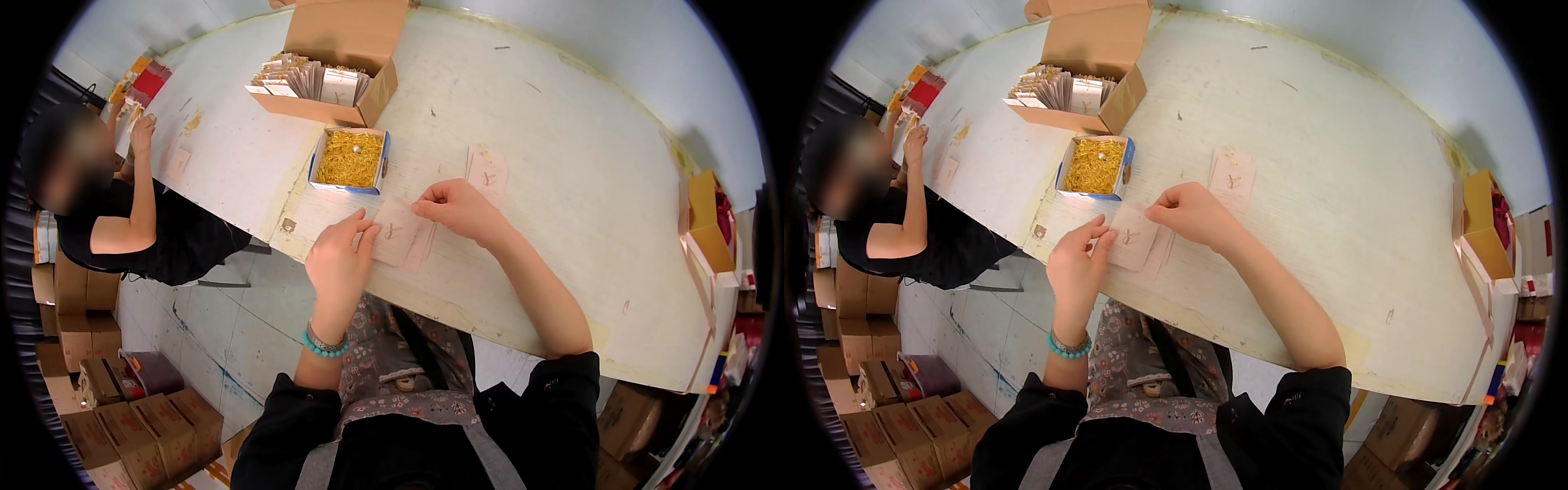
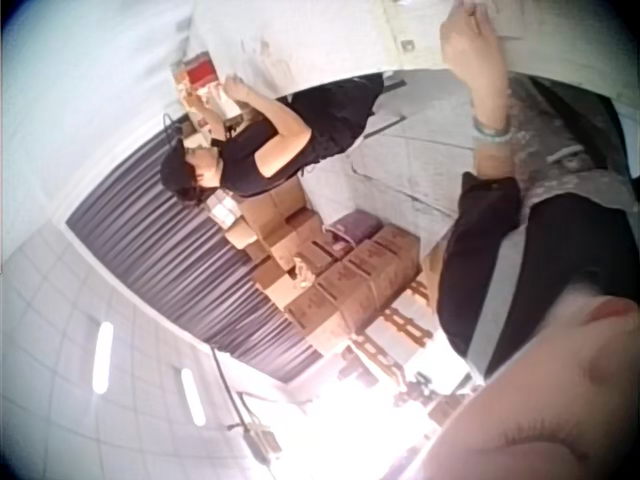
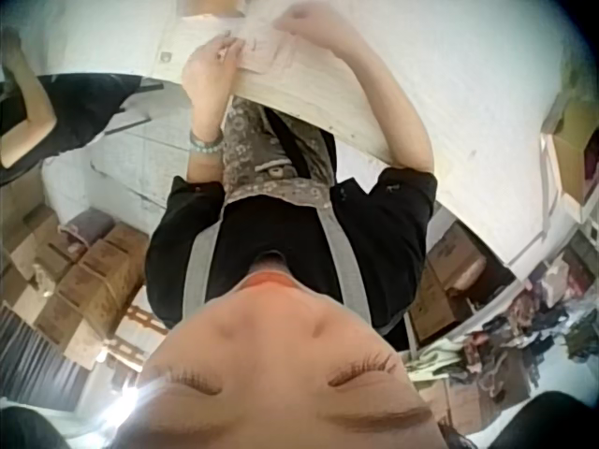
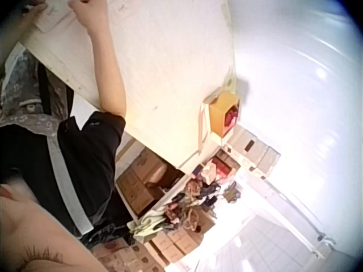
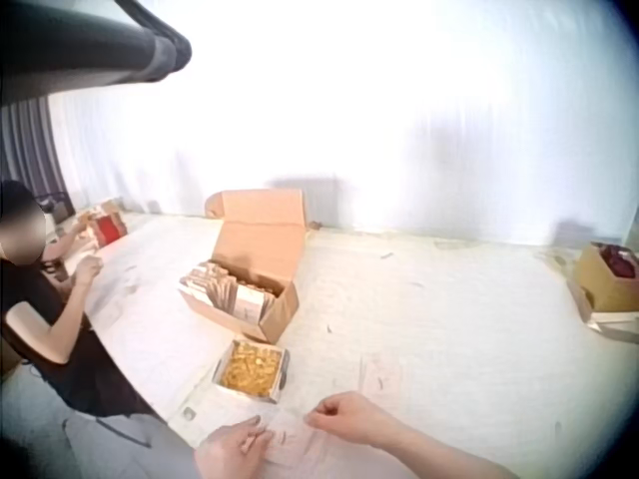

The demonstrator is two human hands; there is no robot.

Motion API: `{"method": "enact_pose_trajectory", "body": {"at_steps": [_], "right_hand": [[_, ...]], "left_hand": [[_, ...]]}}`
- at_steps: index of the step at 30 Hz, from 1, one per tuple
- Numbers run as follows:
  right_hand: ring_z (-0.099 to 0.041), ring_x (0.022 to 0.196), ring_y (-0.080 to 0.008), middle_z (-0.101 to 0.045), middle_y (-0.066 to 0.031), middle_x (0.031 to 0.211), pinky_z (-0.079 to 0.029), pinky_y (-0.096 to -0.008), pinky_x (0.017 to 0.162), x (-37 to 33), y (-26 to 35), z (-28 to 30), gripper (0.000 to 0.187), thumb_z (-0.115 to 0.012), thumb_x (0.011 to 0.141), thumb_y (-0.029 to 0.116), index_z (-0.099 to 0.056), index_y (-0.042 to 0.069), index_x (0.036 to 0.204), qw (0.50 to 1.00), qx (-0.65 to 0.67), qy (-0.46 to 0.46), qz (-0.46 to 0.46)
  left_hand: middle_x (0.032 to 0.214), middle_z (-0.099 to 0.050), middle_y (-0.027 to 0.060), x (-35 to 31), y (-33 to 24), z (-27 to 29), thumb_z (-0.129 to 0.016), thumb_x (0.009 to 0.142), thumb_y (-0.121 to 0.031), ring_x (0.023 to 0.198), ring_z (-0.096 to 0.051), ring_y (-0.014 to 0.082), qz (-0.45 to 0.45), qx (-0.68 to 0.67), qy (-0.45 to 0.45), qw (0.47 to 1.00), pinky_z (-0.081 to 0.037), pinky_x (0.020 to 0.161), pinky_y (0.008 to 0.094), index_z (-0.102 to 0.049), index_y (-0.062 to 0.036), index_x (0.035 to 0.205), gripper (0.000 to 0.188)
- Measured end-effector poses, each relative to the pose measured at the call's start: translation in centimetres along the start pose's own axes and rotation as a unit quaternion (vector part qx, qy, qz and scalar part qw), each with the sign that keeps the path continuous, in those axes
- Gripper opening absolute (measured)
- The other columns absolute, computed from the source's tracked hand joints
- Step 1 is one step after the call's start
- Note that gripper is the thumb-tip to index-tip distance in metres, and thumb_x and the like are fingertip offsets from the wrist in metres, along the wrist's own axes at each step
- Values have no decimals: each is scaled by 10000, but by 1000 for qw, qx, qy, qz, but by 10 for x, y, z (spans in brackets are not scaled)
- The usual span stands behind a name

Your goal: The person repeatedly picks up small yellow items from a container and places them onto pink paper cards. They then fold the cards over the items and stack the finished units on the table. The process is repetitive and involves handling small components by hand.

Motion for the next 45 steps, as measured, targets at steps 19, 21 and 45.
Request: {"method": "enact_pose_trajectory", "body": {"at_steps": [19,21,45], "right_hand": [[-480,638,-76,-584,1,702,-391,-244,560,-8,11,3,265,-698,824,257,-665,-5,833,999,0,-36,10],[-488,647,-80,-592,-2,714,-397,-245,568,-8,12,5,265,-690,829,254,-664,-10,839,998,1,-52,17],[-572,873,-230,-645,-25,910,-425,-377,733,-36,47,103,118,-668,807,175,-652,83,879,772,-375,-443,257]], "left_hand": [[793,-678,87,-9,-2,4,-730,772,-63,613,-622,158,70,-152,7,986,-497,571,252,-683,-1,836,100],[786,-675,91,-10,-2,2,-729,777,-63,606,-617,149,65,-160,16,985,-493,567,249,-679,3,840,105],[775,-672,80,92,45,-26,-680,775,-234,703,-639,249,26,92,103,990,-495,626,341,-719,-134,869,143]]}}
Point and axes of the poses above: each hand's wrist, its own x-axis towards the middle knuckle, its own z-axis out of the back of the hand, y = z × x, the point moved 9 cm from there along x, towards the middle knuckle
